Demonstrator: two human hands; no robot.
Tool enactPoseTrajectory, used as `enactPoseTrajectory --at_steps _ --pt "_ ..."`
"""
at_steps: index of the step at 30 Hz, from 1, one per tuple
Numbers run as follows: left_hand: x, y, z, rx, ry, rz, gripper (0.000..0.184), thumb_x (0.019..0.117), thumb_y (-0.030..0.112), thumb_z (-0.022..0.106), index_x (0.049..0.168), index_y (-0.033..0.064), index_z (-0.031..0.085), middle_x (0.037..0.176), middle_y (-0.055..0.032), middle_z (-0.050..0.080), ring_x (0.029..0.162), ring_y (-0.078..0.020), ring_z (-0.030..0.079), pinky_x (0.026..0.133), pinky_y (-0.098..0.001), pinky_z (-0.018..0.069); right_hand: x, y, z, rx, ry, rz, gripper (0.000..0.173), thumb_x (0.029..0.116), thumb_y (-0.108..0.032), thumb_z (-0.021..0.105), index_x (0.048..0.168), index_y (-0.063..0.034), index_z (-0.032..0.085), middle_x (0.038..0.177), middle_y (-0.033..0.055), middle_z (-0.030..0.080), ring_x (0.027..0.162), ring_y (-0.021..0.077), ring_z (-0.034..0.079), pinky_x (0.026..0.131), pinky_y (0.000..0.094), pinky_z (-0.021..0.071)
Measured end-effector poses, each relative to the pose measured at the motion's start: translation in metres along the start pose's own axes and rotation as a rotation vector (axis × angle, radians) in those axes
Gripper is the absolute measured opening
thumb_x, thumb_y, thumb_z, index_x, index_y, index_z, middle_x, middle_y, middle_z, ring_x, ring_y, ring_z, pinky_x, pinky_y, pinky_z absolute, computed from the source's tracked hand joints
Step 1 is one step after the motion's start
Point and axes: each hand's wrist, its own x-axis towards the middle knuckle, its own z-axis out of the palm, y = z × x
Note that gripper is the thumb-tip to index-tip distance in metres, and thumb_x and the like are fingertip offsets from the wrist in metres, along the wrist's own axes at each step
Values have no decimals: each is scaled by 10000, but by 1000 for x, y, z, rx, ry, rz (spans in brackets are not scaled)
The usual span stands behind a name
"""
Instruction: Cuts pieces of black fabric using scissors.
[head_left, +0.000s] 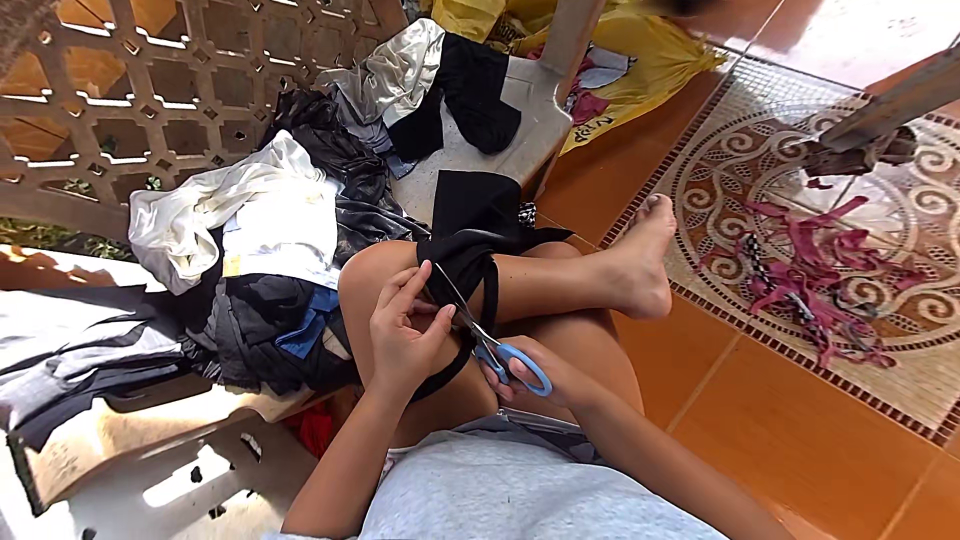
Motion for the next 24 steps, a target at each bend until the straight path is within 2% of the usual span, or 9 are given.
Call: enactPoseTrajectory --at_steps 4,7,13,15,19,22,24 --pt "0 4 -1 52 9 -19 507 828 23 767 1289 -129 622 1266 -222 612 838 -26 690 723 -163 590 2 2 2 -22 41 -19 453 919 -642 617 852 -195 632 723 -163 599 619 -75 556 566 102 446" --pt "3 3 -4 8 10 -34 519 829 6 761 1308 -120 609 1274 -191 609 840 -25 684 732 -170 594 1 -1 2 -53 55 -13 455 907 -644 633 846 -193 632 715 -168 588 623 -75 552 572 104 446" --pt "10 -3 -9 -68 28 -63 543 820 -50 738 1346 -71 604 1286 -120 598 841 -17 661 758 -178 590 -19 -23 -26 -206 -80 100 502 903 -691 601 826 -194 608 698 -167 576 625 -82 549 566 101 438" --pt "11 -5 -8 -90 33 -63 534 830 -57 714 1351 -67 599 1281 -107 596 868 -20 655 780 -182 585 -28 -29 -34 -231 -134 143 513 898 -702 597 820 -195 606 686 -169 567 613 -90 537 553 95 424" --pt "12 -7 -5 -170 32 -63 532 856 -88 665 1379 -66 572 1313 -99 583 1022 -63 651 893 -229 578 -43 -36 -46 -251 -304 169 554 916 -689 586 798 -148 617 623 -151 534 544 -105 491 482 86 371" --pt "13 -8 -2 -255 14 -57 528 879 -116 619 1398 -46 559 1334 -69 566 1101 -78 640 924 -246 575 -49 -36 -49 -164 -232 79 515 922 -687 577 857 -178 625 700 -159 575 621 -101 535 554 84 417" --pt "12 -9 0 -286 6 -61 533 878 -123 601 1403 -36 559 1326 -66 566 1084 -98 657 893 -274 598 -46 -36 -46 -187 -122 74 492 909 -689 595 853 -201 624 708 -166 580 626 -95 538 555 89 421"
